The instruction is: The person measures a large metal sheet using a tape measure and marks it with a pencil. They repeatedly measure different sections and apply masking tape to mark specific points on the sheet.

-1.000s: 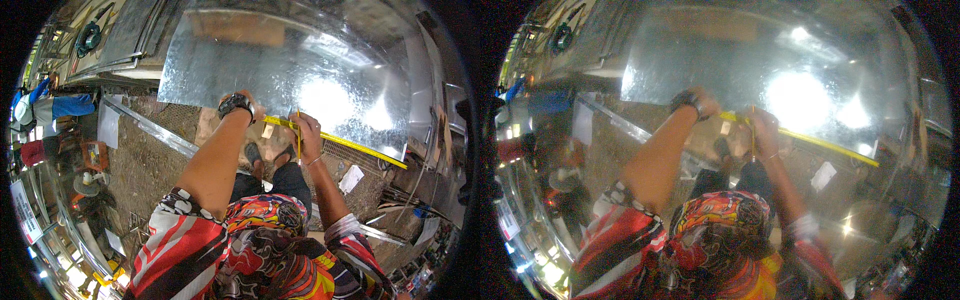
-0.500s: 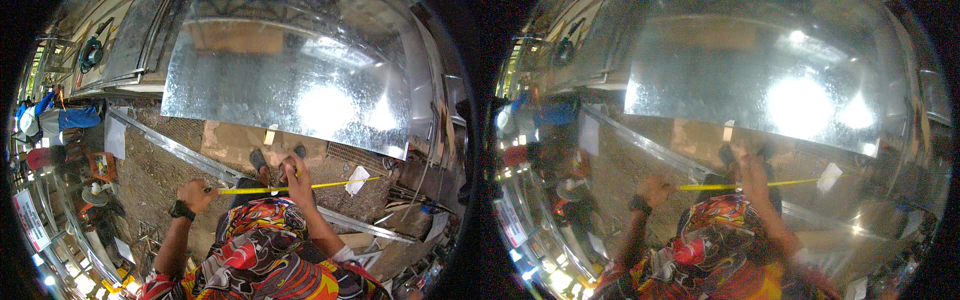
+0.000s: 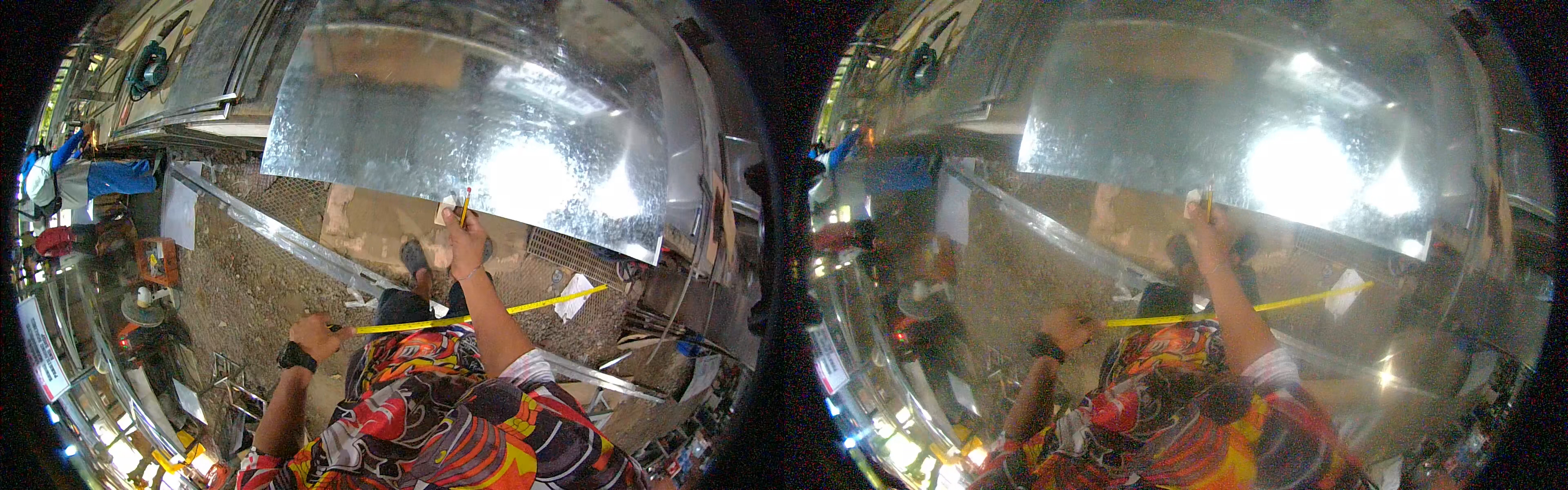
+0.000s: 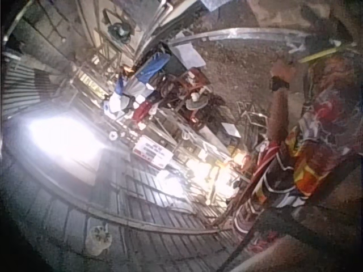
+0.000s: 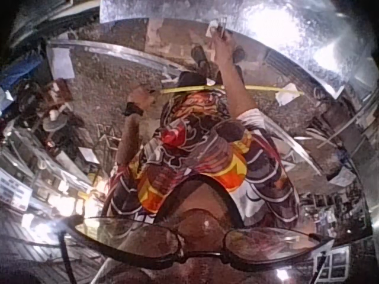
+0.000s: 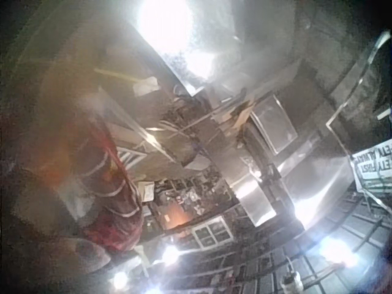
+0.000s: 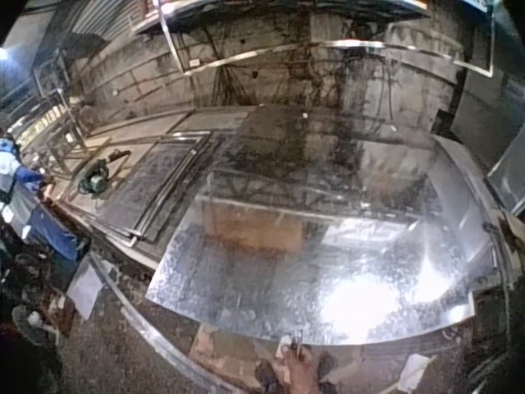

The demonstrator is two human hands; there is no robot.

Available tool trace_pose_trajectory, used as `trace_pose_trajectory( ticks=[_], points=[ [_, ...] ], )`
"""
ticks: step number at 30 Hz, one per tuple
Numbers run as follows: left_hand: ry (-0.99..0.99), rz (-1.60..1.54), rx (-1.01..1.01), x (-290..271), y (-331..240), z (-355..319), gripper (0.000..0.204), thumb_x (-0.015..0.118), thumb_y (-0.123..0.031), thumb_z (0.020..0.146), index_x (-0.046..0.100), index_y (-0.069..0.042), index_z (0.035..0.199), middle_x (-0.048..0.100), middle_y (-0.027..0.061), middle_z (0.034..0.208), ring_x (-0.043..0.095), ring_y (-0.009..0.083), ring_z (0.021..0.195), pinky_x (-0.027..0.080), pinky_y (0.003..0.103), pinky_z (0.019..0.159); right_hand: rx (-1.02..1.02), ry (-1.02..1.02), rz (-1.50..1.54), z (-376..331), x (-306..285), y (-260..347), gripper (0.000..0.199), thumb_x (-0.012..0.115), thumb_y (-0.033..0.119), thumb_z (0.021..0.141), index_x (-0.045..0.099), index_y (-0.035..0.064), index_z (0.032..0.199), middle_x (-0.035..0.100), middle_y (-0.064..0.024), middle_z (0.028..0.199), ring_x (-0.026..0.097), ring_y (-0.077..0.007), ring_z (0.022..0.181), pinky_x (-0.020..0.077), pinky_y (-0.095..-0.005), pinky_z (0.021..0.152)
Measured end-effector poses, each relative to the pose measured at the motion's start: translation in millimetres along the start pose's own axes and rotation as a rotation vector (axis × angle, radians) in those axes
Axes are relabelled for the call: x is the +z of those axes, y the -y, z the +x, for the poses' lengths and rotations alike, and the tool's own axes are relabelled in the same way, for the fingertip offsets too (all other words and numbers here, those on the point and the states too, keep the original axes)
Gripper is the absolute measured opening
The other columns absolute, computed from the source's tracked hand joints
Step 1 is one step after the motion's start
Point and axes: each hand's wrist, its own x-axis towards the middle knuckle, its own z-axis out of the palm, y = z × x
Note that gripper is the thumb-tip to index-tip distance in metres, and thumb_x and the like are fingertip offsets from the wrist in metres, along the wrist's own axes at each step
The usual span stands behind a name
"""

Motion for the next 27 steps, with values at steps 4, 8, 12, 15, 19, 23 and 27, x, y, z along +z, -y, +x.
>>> trace_pose_trajectory(
  ticks=[4, 8, 12, 15, 19, 23, 27],
  points=[
    [0.048, 0.044, -0.003, 2.4, 0.7, 4.7, 0.07, 0.073, -0.071, 0.078, 0.076, -0.003, 0.092, 0.076, 0.0219, 0.093, 0.074, 0.041, 0.092, 0.058, 0.05, 0.082, -0.009, -0.018, 0.013, -6.7, 3.2, -1.5, 0.031, 0.084, 0.032, 0.092, 0.073, 0.0064, 0.105, 0.057, 0.0076, 0.079, 0.046, -0.0041, 0.062, 0.0363, -0.0248, 0.055],
    [0.046, 0.047, 0.019, 1.9, -1.3, 6.4, 0.069, 0.073, -0.071, 0.079, 0.077, -0.003, 0.092, 0.076, 0.0227, 0.094, 0.074, 0.0411, 0.092, 0.059, 0.05, 0.081, 0.09, -0.024, -0.019, -4.2, -1.5, 0.5, 0.025, 0.082, 0.03, 0.094, 0.074, 0.008, 0.105, 0.062, 0.0069, 0.08, 0.049, -0.0047, 0.062, 0.0354, -0.0248, 0.053],
    [0.053, 0.043, 0.038, -3.6, -6.1, 7.4, 0.068, 0.073, -0.07, 0.079, 0.077, -0.003, 0.091, 0.075, 0.0238, 0.093, 0.074, 0.0418, 0.09, 0.059, 0.05, 0.079, 0.194, 0.019, 0.076, -30.0, 9.1, 37.7, 0.022, 0.08, 0.027, 0.095, 0.074, 0.0083, 0.105, 0.066, 0.0053, 0.082, 0.053, -0.0058, 0.062, 0.0363, -0.0249, 0.053],
    [0.053, 0.017, 0.032, -1.0, -3.5, 10.7, 0.067, 0.074, -0.069, 0.079, 0.077, -0.003, 0.09, 0.075, 0.0244, 0.092, 0.074, 0.0425, 0.09, 0.059, 0.051, 0.079, 0.208, -0.048, 0.24, -46.8, 11.6, 48.9, 0.02, 0.079, 0.027, 0.096, 0.074, 0.0088, 0.103, 0.069, 0.0021, 0.085, 0.063, -0.0095, 0.068, 0.0488, -0.0261, 0.061],
    [0.041, 0.003, 0.055, 1.4, -1.1, 14.4, 0.067, 0.073, -0.069, 0.079, 0.076, -0.003, 0.09, 0.075, 0.0253, 0.092, 0.074, 0.0428, 0.089, 0.059, 0.051, 0.078, -0.071, -0.013, 0.067, -2.4, -57.9, -9.4, 0.026, 0.08, 0.031, 0.096, 0.072, 0.0078, 0.105, 0.069, 0.0015, 0.09, 0.066, -0.01, 0.077, 0.0521, -0.0275, 0.066],
    [0.047, 0.038, 0.035, -7.2, -13.8, 9.1, 0.068, 0.073, -0.069, 0.079, 0.075, -0.002, 0.092, 0.075, 0.0255, 0.093, 0.074, 0.0423, 0.091, 0.058, 0.05, 0.08, -0.104, -0.101, -0.041, 19.4, -83.0, -7.5, 0.033, 0.082, 0.035, 0.094, 0.071, 0.0072, 0.107, 0.067, 0.0025, 0.089, 0.064, -0.0098, 0.078, 0.0515, -0.0283, 0.068],
    [0.038, 0.062, 0.029, -9.0, -24.1, 8.7, 0.07, 0.073, -0.07, 0.079, 0.075, -0.001, 0.094, 0.075, 0.0254, 0.095, 0.074, 0.0422, 0.094, 0.058, 0.05, 0.082, 0.044, -0.293, 0.021, 9.6, -58.8, 28.3, 0.036, 0.084, 0.038, 0.091, 0.07, 0.0073, 0.103, 0.063, 0.0036, 0.084, 0.061, -0.0084, 0.075, 0.0494, -0.0276, 0.065]
  ],
)
